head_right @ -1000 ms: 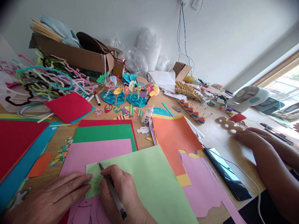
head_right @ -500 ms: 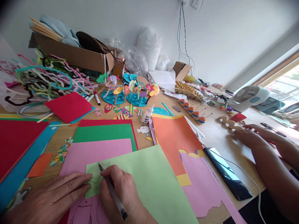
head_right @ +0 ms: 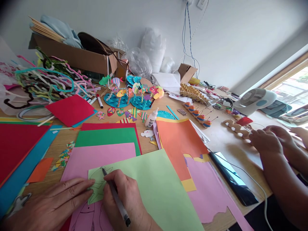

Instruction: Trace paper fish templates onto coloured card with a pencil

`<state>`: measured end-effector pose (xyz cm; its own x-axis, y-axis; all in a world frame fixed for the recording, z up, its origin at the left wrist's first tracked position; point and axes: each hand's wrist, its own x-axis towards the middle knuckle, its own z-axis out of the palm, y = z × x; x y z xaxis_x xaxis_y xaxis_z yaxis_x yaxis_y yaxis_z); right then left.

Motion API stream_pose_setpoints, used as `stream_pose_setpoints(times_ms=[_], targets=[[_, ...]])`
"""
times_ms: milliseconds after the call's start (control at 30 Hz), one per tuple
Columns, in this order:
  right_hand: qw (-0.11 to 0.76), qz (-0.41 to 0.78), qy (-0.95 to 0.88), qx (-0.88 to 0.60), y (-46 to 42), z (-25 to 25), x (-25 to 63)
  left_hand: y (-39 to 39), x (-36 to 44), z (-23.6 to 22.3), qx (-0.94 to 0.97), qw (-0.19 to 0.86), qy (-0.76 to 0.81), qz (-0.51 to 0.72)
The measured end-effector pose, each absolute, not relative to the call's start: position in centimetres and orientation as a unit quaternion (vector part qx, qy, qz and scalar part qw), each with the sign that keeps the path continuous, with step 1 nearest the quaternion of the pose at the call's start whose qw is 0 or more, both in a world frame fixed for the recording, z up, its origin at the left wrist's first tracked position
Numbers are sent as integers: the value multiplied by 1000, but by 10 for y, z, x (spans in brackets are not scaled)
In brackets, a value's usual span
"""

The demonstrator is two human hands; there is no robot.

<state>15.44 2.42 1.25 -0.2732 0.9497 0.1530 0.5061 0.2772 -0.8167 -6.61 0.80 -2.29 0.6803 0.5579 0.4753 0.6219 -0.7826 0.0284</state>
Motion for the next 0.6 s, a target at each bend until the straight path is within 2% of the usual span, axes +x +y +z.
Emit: stream_pose_setpoints(times_ms=[600], targets=[[336,341,-723,-497,23,11,156,14,-71,-24,-925,84,-285,-236]])
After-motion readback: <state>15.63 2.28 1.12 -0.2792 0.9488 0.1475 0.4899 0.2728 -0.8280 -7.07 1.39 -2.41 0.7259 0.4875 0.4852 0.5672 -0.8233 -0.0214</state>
